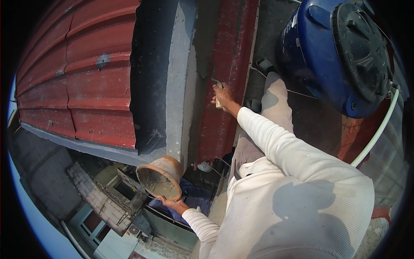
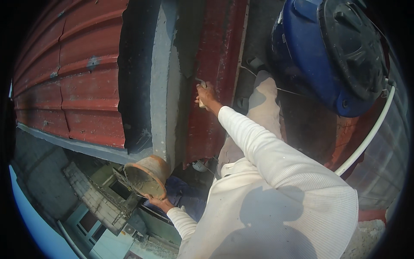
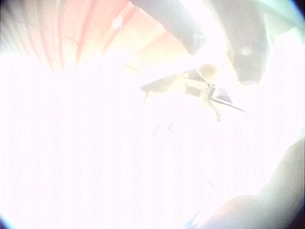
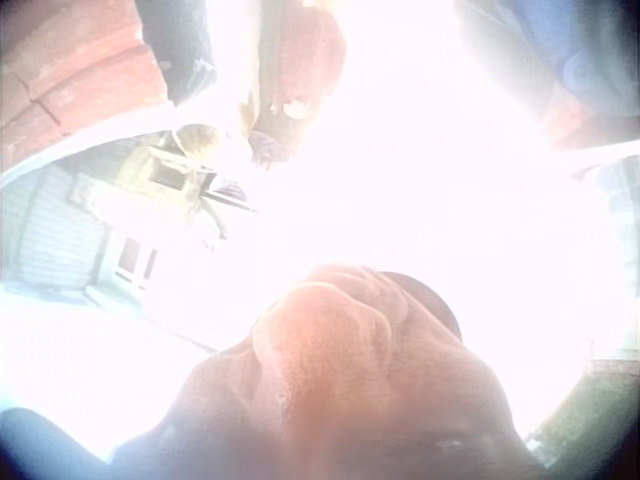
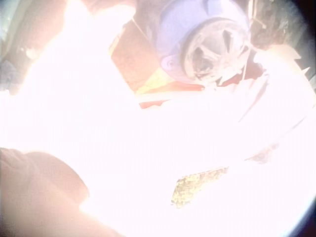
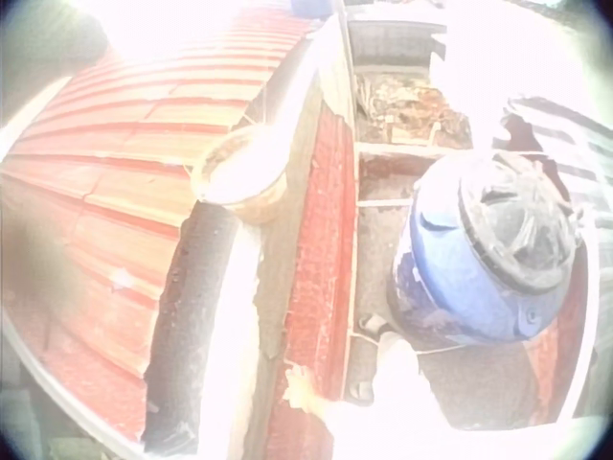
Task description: The person applies mortar along a roof edge by scooping mortar from a bowl with a trowel and spreading it onto the surface.
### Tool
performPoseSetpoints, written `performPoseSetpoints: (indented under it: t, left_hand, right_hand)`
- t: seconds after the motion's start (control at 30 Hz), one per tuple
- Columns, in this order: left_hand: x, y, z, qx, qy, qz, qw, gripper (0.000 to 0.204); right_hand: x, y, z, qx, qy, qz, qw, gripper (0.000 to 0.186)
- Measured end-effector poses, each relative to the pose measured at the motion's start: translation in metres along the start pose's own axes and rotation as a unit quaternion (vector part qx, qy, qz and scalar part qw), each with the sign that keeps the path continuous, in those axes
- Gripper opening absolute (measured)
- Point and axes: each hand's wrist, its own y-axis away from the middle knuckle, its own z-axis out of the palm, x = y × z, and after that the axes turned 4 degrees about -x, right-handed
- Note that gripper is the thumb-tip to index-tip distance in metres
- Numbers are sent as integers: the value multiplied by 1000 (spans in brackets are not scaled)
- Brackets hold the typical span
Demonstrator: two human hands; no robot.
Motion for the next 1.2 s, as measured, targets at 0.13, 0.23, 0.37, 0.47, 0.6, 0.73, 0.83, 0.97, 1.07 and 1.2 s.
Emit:
performPoseSetpoints:
  t: [0.13, 0.23, 0.37, 0.47, 0.6, 0.73, 0.83, 0.97, 1.07, 1.2]
  left_hand:
    - [-2, 8, 7, 10, -13, 2, 1000, 68]
    - [-2, 2, -9, -7, -28, 28, 999, 66]
    - [-5, -1, -15, -25, -30, 50, 998, 63]
    - [-5, -18, -25, -54, 14, 27, 998, 63]
    - [-10, -22, -38, -57, 32, 4, 998, 61]
    - [-11, -19, -45, -38, 33, 16, 999, 56]
    - [-8, -23, -25, -50, 31, 18, 998, 53]
    - [-10, -11, -24, -20, 25, 24, 999, 55]
    - [-6, -6, -21, -20, 15, 32, 999, 55]
    - [2, -1, -8, -21, 14, 23, 999, 57]
  right_hand:
    - [-17, 3, 20, -18, -30, -45, 998, 23]
    - [-13, 22, 24, -64, -1, -123, 990, 29]
    - [4, 44, 21, -52, 176, -256, 949, 33]
    - [38, 35, 33, 26, 151, -166, 974, 34]
    - [52, 57, 66, 76, 146, -250, 954, 34]
    - [49, 70, 51, 59, 190, -326, 924, 29]
    - [55, 36, 32, 70, 148, -173, 971, 25]
    - [21, 51, 44, 22, 43, -57, 997, 23]
    - [1, 49, 43, -18, 79, -208, 975, 26]
    - [5, -15, 26, 118, 82, -136, 980, 30]
